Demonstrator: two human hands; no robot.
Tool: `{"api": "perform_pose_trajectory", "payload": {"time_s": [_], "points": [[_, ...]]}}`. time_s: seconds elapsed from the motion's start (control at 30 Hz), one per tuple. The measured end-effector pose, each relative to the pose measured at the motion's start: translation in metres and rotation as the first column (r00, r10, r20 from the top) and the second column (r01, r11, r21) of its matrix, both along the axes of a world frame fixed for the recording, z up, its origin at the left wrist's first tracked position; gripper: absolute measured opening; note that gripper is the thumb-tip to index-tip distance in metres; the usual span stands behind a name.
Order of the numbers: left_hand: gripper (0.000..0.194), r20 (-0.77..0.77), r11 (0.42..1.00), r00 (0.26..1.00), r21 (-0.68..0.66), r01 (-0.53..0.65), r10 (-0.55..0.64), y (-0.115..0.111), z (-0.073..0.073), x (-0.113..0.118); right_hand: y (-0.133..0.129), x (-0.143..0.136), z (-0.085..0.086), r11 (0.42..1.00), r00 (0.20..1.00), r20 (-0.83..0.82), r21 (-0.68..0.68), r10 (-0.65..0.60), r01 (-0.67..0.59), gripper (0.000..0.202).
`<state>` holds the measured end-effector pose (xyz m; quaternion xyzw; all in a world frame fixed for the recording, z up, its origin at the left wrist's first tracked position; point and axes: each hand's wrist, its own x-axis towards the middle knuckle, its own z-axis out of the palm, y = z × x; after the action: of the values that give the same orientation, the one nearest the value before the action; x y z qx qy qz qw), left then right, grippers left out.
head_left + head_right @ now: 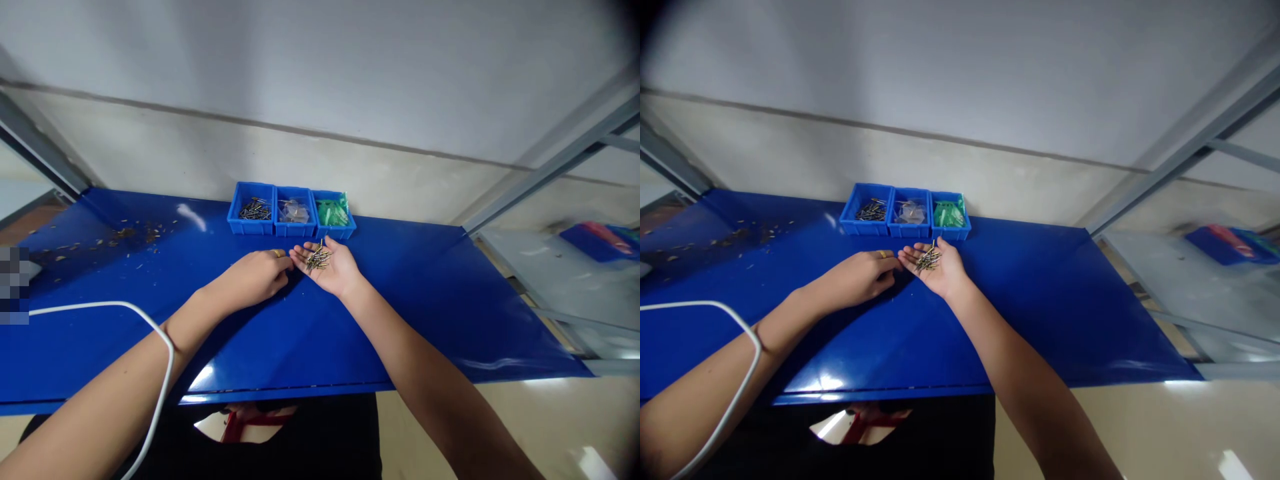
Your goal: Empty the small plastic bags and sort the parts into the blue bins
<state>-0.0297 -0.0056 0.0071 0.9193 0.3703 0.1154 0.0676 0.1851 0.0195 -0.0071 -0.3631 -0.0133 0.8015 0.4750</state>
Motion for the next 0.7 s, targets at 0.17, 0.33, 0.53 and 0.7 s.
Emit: {"api": "perform_pose_trajectory", "payload": {"time_s": [0.17, 0.33, 0.53, 0.7], "points": [[0.019, 0.218, 0.994, 0.975, 0.087, -0.067, 0.047, 0.002, -0.004, -0.002, -0.003, -0.004, 0.006, 0.999, 0.999, 0.017, -0.016, -0.050, 0.050, 0.049], [0.021, 0.579, 0.960, 0.815, 0.226, -0.168, 0.006, -0.009, -0.006, 0.005, -0.003, -0.004, 0.002, 0.999, 0.999, 0.025, 0.029, -0.032, 0.032, 0.052], [0.015, 0.626, 0.963, 0.779, 0.189, -0.192, 0.033, -0.013, -0.017, 0.014, -0.004, -0.010, -0.008, 0.996, 0.997, 0.006, 0.044, 0.083, -0.083, 0.039], [0.019, 0.557, 0.964, 0.829, 0.195, -0.178, 0.040, -0.006, -0.019, 0.014, -0.004, -0.013, -0.014, 0.989, 0.991, 0.023, 0.058, 0.132, -0.133, 0.029]]}}
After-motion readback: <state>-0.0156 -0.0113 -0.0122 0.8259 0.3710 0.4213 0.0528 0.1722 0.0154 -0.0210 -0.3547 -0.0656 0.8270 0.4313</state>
